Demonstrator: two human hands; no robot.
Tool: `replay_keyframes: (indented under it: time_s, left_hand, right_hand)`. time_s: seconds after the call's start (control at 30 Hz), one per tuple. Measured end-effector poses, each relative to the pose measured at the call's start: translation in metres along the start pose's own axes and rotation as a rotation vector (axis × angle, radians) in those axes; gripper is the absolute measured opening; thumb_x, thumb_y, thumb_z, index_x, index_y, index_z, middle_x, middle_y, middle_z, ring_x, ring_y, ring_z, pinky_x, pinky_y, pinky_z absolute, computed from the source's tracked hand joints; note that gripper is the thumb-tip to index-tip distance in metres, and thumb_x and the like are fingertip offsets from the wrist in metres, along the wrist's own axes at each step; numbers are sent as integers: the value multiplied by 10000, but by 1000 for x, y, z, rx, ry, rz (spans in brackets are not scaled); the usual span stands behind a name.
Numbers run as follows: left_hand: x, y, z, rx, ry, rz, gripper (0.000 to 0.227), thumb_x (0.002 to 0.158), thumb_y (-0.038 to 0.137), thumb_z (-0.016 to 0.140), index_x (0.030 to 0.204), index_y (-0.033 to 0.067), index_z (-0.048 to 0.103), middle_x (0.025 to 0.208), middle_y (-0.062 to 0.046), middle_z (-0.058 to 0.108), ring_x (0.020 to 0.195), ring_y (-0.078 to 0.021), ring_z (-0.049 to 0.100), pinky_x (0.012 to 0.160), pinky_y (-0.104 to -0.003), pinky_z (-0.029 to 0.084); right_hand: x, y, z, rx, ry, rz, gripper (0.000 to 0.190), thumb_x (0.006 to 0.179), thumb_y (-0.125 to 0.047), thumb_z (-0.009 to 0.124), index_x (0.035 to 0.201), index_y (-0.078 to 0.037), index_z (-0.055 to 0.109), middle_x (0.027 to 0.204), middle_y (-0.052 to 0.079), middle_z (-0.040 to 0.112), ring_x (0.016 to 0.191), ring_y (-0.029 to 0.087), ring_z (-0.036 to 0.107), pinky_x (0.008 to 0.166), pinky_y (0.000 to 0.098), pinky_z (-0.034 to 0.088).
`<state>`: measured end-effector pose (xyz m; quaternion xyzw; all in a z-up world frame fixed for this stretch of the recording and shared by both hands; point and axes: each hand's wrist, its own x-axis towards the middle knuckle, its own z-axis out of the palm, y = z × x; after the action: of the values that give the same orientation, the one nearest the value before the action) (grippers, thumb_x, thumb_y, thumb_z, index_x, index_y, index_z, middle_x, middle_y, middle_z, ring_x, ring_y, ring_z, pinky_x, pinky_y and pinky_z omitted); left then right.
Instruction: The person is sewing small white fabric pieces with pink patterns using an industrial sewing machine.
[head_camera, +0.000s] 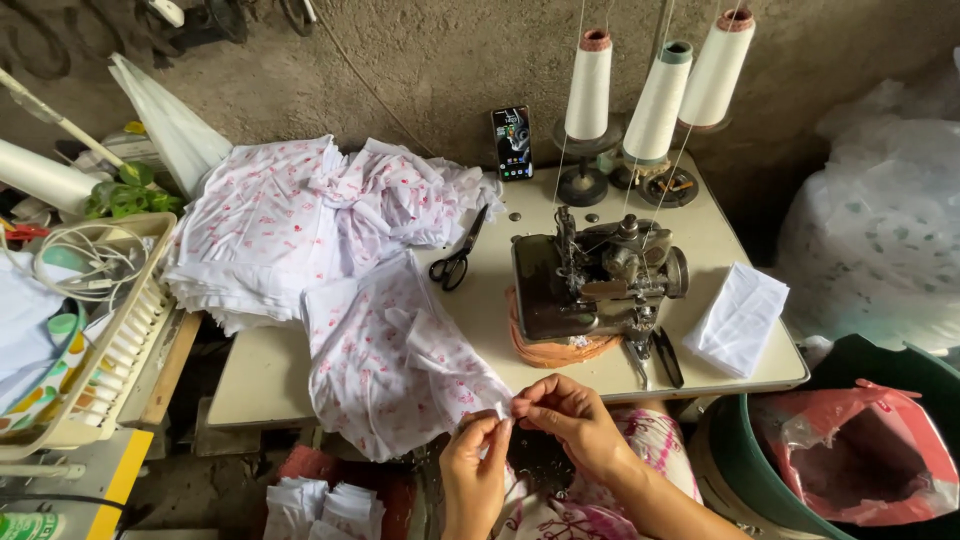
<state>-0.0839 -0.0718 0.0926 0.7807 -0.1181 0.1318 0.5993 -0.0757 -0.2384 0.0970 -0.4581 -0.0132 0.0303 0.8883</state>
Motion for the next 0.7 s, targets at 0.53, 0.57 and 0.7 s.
replay_keyframes:
  time_s: [0.53,0.57,0.7]
  left_hand:
    - [8,-17,20,-20,-27,16,224,821,20,661,1020,75,748,971,-105,797,868,-205,779,788,-323,673]
    - [10,-22,19,6,44,44,196,815,19,697,985,81,771,948,-82,807,853,-183,786,802,-298,659]
    - [19,-16,21,5,148,144,182,787,-12,756,934,85,801,920,-44,791,875,-155,775,839,-265,630]
  right_hand:
    - [13,15,0,-121,54,-171,94,913,21,636,944,38,723,899,148,743,819,223,696,799,338,595]
    - [13,12,2,-120,63,-132,99,919,-2,631,956,45,710,911,154,731,846,232,700,838,366,608]
    - [9,7,15,-64,15,-152,172,855,51,705,1017,42,648,881,176,730,834,250,715,840,332,584]
